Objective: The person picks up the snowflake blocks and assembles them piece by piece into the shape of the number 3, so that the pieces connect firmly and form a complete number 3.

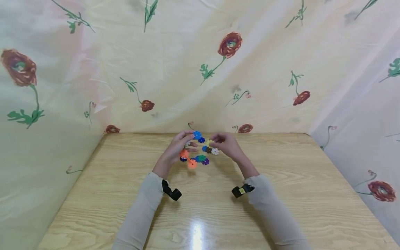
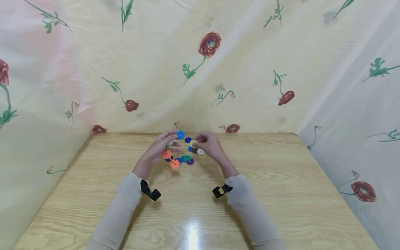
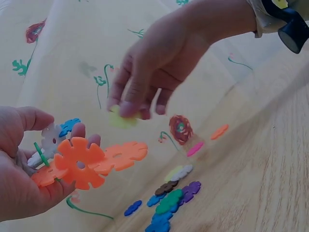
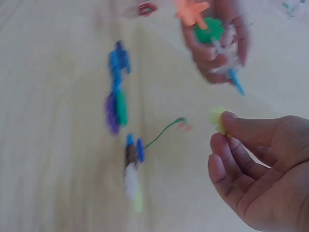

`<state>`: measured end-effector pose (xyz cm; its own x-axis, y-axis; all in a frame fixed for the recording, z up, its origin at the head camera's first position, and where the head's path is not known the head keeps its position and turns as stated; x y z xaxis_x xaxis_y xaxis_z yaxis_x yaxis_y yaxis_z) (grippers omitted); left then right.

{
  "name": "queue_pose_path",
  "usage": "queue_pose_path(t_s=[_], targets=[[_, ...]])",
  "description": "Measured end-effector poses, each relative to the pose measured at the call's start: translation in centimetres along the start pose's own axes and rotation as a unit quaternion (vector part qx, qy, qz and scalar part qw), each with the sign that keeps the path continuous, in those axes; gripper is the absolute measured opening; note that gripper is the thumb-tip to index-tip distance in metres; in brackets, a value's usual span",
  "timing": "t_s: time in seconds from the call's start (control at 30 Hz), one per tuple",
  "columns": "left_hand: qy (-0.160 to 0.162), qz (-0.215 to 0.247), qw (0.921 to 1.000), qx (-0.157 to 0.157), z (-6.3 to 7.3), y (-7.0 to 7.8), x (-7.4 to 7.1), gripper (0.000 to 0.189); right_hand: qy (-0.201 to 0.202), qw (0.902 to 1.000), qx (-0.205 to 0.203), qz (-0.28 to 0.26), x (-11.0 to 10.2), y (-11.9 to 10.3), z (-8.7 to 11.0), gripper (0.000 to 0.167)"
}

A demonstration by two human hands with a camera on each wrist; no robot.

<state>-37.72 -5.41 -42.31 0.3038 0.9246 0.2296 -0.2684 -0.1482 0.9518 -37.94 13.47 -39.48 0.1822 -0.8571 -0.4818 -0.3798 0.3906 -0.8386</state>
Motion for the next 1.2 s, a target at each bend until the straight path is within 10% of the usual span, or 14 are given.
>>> queue_pose_path(t_s=[0.37,0.97,1.2], targets=[[-0.006,0.009,0.9999,-0.008,-0.1,-0.3,0.5,0.034,0.1,0.9934,-0.05,-0.023,0.4,-1.6,-0.6,0.015],[0.011,-0.004,0.9998,-0.015,-0.2,-0.5,0.0,0.034,0.089,0.9924,-0.077,-0.034,1.0,-6.1,0.8,0.013],[0.025,-0.007,0.9995,-0.018,-0.1,-0.6,-0.2,0.027,0.09,0.992,-0.077,-0.042,1.5,-3.5,-0.1,0.011]])
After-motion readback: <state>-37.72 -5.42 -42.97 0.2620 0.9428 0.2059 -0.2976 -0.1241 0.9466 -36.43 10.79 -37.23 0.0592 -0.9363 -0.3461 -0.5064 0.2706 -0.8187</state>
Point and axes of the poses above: each hand's wrist, its own z-axis away from the middle knuckle, its own x-axis out of the palm, y = z × x, the point moved 7 cm from there along -z, towards the middle knuckle, and after that the axes turned 6 degrees about -x, right-handed, at the moved point
